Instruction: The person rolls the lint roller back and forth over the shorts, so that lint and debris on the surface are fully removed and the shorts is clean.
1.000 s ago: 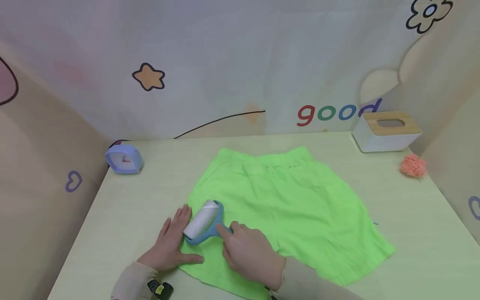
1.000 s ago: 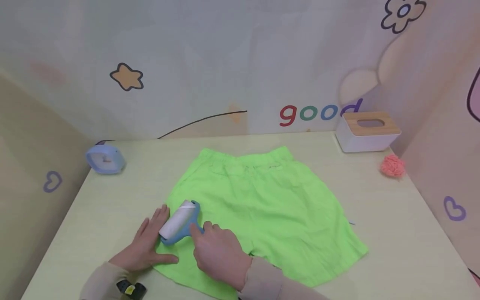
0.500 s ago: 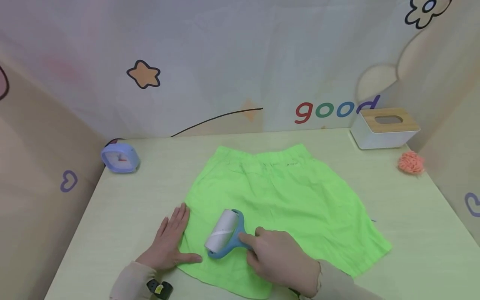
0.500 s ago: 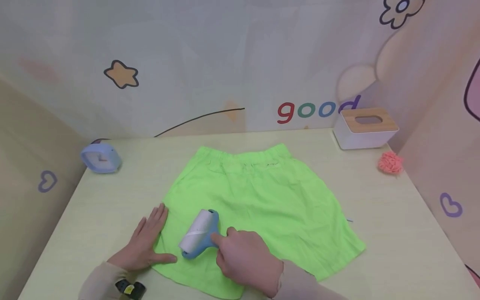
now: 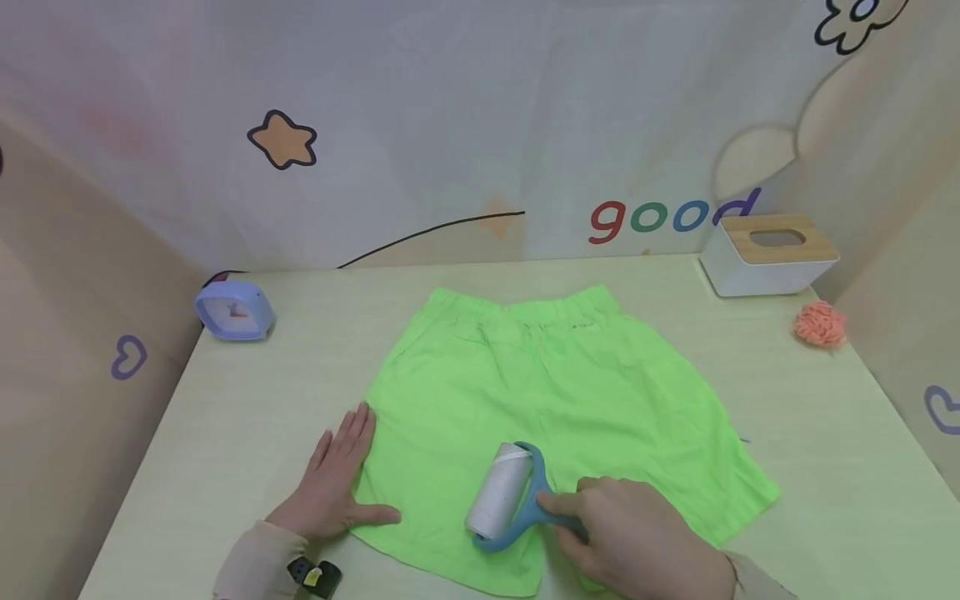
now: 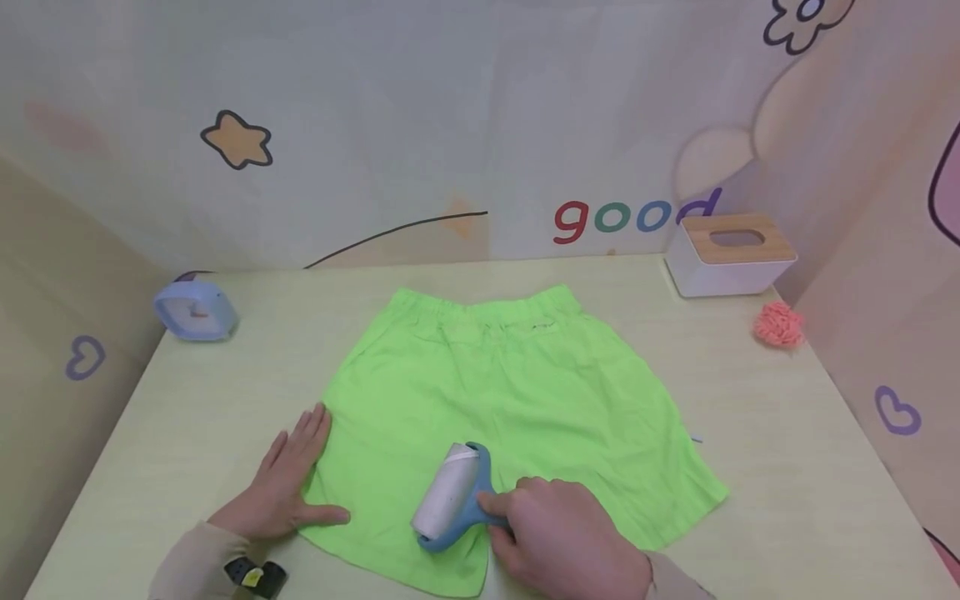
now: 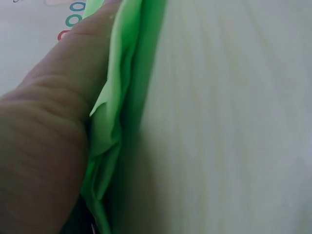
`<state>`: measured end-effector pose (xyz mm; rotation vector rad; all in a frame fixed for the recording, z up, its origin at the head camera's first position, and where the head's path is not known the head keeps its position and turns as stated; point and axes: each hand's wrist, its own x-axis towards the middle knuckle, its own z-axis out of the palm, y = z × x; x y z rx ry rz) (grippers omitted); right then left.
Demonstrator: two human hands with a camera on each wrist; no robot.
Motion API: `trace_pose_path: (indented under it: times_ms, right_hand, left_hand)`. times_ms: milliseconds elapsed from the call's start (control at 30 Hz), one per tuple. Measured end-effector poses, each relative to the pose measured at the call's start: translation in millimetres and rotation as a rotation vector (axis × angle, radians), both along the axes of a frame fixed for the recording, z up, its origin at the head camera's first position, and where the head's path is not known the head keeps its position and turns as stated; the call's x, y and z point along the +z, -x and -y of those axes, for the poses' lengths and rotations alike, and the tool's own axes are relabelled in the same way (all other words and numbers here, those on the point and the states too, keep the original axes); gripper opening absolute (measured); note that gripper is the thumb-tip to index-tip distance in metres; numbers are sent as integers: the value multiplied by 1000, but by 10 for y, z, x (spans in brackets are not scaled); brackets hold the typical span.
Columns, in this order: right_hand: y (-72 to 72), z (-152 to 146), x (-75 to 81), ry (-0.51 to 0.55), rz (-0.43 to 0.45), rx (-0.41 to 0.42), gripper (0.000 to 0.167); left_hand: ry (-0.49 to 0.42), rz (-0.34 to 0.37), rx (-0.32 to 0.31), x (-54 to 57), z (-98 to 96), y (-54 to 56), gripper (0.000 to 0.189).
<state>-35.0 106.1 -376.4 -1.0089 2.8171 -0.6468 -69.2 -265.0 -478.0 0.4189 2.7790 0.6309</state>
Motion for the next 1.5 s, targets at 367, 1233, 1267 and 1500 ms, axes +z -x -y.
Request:
trace_pose_path:
  times_ms: [367,1233,1267,1500]
  right_hand:
    - [-13,183,-116,-5,-133,-6,31]
    - [241,710,-238,-55,-162,-43,13]
    - [251,727,-229,-59,-159,-41,12]
    - [316,862,-187,-64,-178,-36,10]
  left_hand:
    - [-18,0,2,44,-19,3,135]
    - [-28,21,13,24,-25,-11,132]
    - [-29,22,12,26,-28,-12,131]
    - [-38,2,13,32,-28,-16,128]
